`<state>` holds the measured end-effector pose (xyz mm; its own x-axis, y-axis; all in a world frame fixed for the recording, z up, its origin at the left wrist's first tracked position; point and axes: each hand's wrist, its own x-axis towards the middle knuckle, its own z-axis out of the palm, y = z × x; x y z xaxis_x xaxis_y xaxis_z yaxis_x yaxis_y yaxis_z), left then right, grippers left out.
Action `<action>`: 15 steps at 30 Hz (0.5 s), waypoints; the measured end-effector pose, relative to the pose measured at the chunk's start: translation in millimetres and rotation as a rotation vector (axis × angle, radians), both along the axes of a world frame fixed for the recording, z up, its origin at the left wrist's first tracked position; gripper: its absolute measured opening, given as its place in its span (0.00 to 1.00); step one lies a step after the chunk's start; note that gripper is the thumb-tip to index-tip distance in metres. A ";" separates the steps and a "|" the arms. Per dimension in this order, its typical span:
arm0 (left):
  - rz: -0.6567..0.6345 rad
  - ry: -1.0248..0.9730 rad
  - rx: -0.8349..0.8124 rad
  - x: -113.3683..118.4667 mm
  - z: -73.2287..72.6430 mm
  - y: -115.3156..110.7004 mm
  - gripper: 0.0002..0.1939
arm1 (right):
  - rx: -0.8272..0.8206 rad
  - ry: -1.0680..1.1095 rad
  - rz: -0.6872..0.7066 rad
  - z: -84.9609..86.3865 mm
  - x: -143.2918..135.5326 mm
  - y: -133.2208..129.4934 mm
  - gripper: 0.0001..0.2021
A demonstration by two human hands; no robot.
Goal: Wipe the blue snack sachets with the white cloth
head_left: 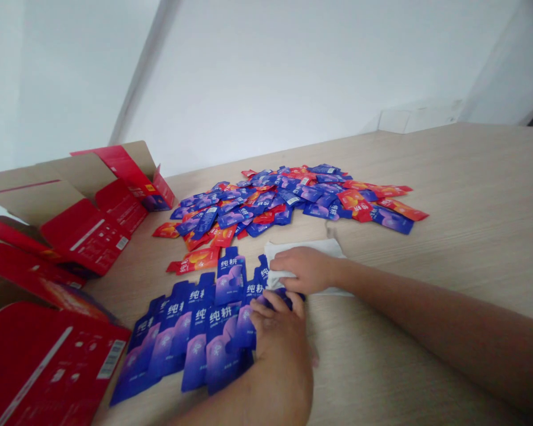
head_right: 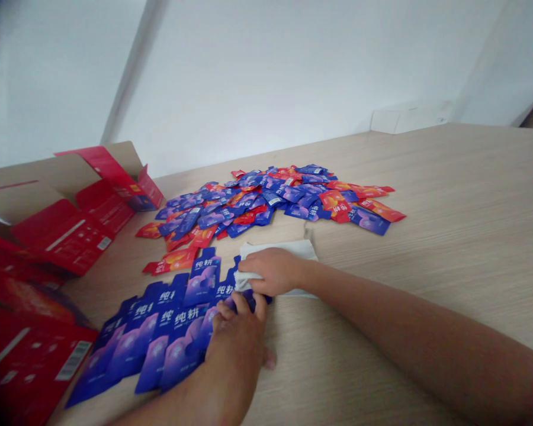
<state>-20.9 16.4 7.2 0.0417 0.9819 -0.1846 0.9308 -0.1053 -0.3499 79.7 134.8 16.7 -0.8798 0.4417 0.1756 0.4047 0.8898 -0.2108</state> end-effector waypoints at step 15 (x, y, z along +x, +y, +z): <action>0.032 -0.007 -0.052 -1.0 0.1 4.9 0.58 | 0.006 0.028 -0.034 0.2 -1.8 -0.8 0.08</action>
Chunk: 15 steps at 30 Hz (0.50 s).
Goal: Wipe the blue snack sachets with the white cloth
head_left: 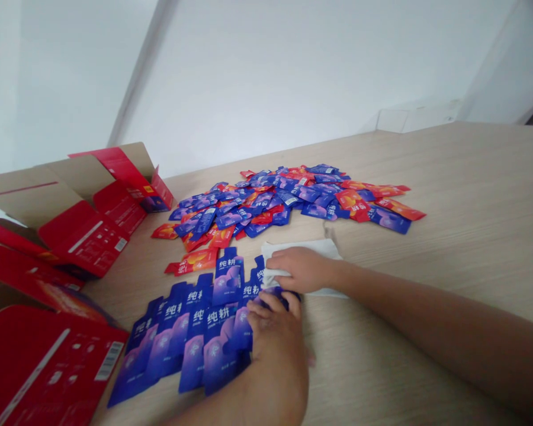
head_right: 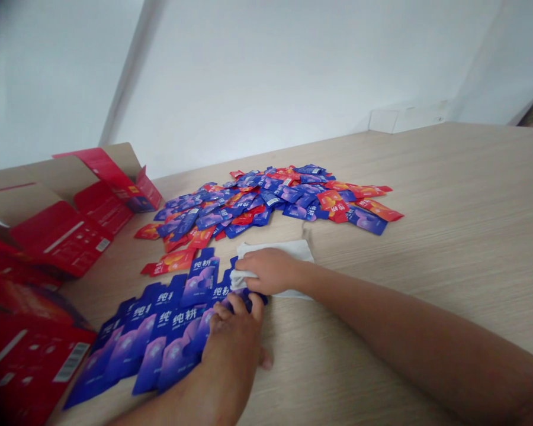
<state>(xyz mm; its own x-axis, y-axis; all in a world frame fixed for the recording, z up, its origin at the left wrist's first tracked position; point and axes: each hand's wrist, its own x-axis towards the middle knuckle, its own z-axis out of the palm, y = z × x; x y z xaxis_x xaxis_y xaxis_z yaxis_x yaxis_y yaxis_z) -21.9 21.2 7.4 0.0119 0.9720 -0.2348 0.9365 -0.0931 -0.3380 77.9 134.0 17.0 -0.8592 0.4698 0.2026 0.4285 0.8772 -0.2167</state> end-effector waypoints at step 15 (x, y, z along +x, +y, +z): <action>-0.050 0.111 0.157 1.1 -3.4 -8.2 0.57 | -0.001 -0.035 -0.128 0.4 -2.9 -3.4 0.11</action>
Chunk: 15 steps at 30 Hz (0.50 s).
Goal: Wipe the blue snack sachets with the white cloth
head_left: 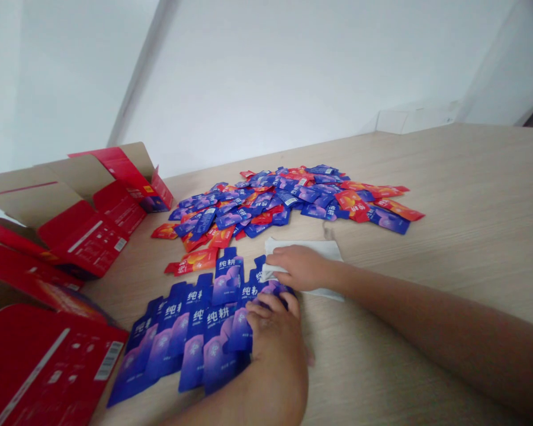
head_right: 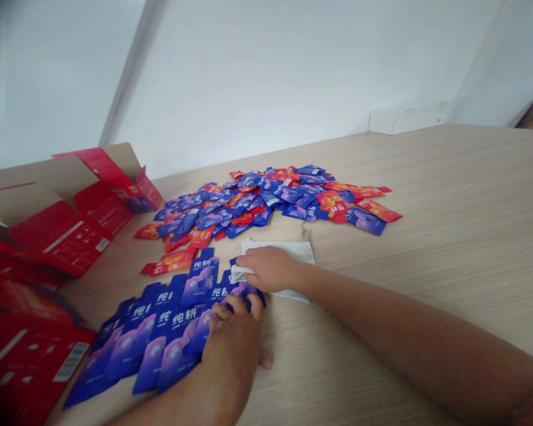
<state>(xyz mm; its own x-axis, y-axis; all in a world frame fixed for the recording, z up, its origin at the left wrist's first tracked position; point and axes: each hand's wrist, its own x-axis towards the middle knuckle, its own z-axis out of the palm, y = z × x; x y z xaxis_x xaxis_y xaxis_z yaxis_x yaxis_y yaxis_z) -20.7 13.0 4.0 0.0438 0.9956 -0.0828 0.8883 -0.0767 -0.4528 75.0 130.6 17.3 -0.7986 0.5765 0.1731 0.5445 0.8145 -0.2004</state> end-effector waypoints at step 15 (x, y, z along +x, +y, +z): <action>-0.003 -0.017 0.009 -2.4 -1.2 1.4 0.56 | 0.025 -0.012 -0.036 -1.2 0.8 2.4 0.12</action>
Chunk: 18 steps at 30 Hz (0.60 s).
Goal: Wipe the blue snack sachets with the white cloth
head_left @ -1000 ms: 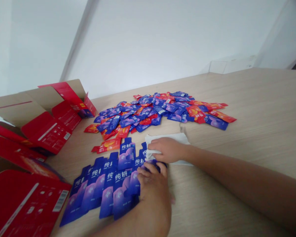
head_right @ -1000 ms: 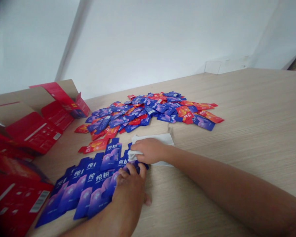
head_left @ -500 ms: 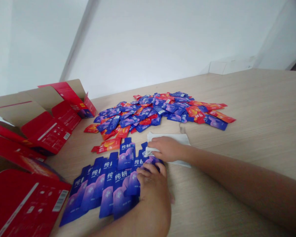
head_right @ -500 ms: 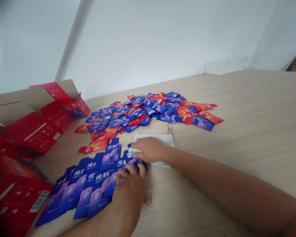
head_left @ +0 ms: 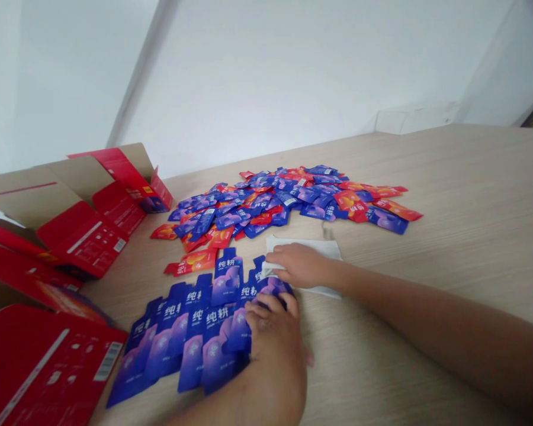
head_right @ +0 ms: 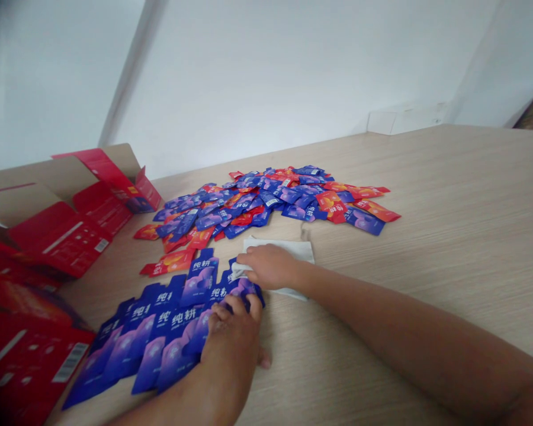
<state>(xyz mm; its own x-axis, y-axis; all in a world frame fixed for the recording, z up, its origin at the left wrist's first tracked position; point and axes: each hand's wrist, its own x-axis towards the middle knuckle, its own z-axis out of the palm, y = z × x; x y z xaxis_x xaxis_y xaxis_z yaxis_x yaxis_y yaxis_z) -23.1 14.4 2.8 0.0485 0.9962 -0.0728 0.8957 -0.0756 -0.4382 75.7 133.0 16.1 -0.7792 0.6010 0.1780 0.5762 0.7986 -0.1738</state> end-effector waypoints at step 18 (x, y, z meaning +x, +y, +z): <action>0.024 0.051 0.025 2.4 -3.3 -2.6 0.55 | -0.022 0.036 0.231 2.6 1.4 -3.9 0.10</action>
